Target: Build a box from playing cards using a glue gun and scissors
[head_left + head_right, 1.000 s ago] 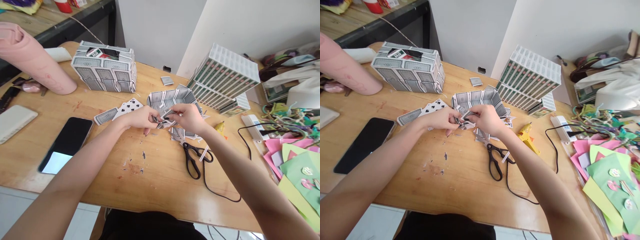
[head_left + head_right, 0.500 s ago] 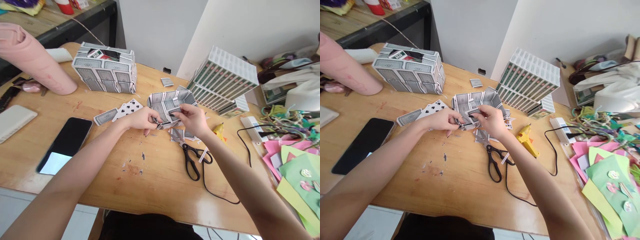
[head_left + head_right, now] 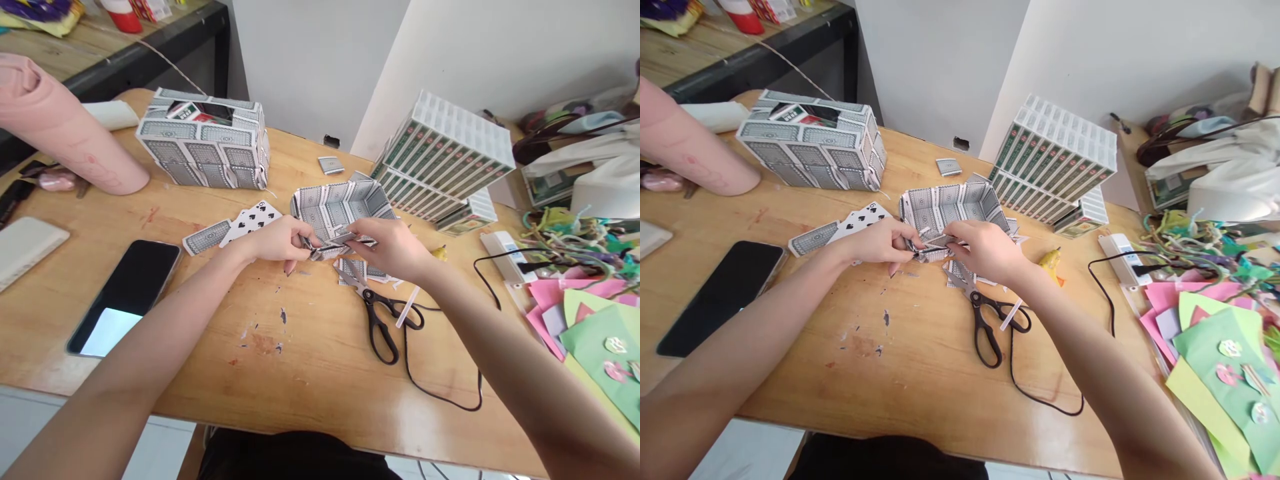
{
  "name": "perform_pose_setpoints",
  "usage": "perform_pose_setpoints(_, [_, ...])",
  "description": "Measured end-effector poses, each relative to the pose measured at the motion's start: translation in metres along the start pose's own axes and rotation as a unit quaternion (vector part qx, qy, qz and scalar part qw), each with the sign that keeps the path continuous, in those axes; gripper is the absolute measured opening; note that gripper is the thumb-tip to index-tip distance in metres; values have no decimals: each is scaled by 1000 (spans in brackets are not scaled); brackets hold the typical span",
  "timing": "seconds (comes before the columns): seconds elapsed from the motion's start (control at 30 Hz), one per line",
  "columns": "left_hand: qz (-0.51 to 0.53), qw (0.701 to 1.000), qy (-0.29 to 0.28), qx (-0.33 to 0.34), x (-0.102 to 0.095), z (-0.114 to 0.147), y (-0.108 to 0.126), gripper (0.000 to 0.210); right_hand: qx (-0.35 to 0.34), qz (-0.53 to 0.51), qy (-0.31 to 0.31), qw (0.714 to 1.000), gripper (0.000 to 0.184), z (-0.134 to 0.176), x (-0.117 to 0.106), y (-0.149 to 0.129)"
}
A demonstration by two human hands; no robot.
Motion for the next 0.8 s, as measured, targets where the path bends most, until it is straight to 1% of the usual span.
perform_pose_setpoints(0.17, [3,1000,10,-1,-1,0,-2,26,-29,37,-14,999,12,-2,2,-3])
perform_pose_setpoints(0.33, [-5,1000,4,4,0,1,1,25,-72,74,-50,993,14,-5,2,-12])
perform_pose_setpoints(0.43, [-9,1000,3,4,0,1,1,26,-84,86,-60,991,16,-7,3,-15])
perform_pose_setpoints(0.53, [-1,1000,10,2,-1,1,0,26,-63,69,-46,995,14,-8,3,-12])
perform_pose_setpoints(0.67, [6,1000,15,1,-1,1,-1,27,-24,14,-9,1000,9,-5,4,-5])
perform_pose_setpoints(0.8, [-1,1000,9,-4,-1,1,0,28,5,-38,14,999,9,-1,8,2])
Point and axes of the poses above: each hand's wrist, its own z-axis away from the middle knuckle, its own x-axis out of the palm, y = z × x, the point moved 6 cm from there along -z, towards the middle knuckle, and after that the axes turned 11 degrees about z, right-handed, at the moved point
